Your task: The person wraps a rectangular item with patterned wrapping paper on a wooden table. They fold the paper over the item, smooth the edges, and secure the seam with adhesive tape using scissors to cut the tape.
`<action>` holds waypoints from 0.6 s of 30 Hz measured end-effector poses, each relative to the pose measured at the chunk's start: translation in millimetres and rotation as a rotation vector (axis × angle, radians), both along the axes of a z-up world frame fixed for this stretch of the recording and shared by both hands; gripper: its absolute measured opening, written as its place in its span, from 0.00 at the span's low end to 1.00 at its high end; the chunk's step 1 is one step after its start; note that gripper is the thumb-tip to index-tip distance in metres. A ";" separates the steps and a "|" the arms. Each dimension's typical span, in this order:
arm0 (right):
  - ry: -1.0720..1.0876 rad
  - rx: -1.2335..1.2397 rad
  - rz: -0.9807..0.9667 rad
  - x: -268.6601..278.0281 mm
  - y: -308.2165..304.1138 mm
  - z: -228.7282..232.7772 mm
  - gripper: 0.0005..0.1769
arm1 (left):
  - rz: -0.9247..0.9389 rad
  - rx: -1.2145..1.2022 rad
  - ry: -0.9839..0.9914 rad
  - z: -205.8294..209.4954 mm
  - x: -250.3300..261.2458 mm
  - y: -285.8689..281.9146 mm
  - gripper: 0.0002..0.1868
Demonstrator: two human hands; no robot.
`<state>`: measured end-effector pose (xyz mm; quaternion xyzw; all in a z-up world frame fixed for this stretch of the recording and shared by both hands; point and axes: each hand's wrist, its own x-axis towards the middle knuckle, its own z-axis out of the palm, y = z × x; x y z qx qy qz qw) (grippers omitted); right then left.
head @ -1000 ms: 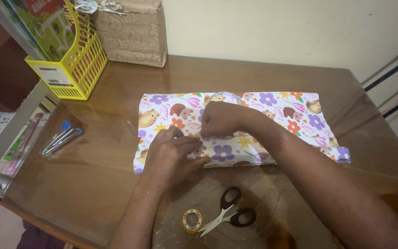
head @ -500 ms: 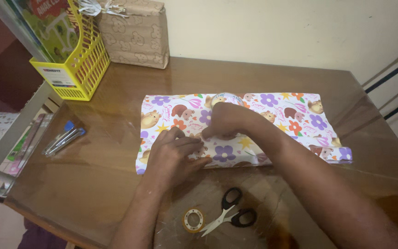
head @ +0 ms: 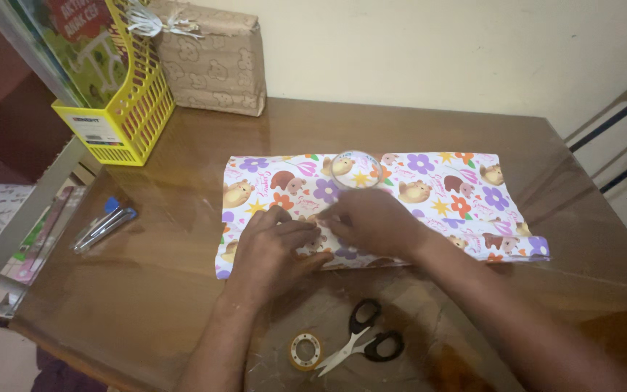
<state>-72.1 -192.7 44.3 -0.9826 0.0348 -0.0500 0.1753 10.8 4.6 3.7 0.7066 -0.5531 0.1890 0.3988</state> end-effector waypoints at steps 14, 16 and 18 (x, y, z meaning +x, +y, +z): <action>-0.222 -0.245 0.096 -42.6 22.9 -5.2 0.31 | 0.001 -0.033 0.015 -3.2 -2.9 -0.5 0.16; -0.374 -0.388 0.112 -47.3 29.4 -11.6 0.31 | -0.011 -0.039 -0.003 -4.4 -2.1 0.9 0.17; -0.445 -0.401 0.077 -56.1 35.0 -18.6 0.30 | -0.022 -0.066 -0.030 -4.8 -2.6 1.9 0.17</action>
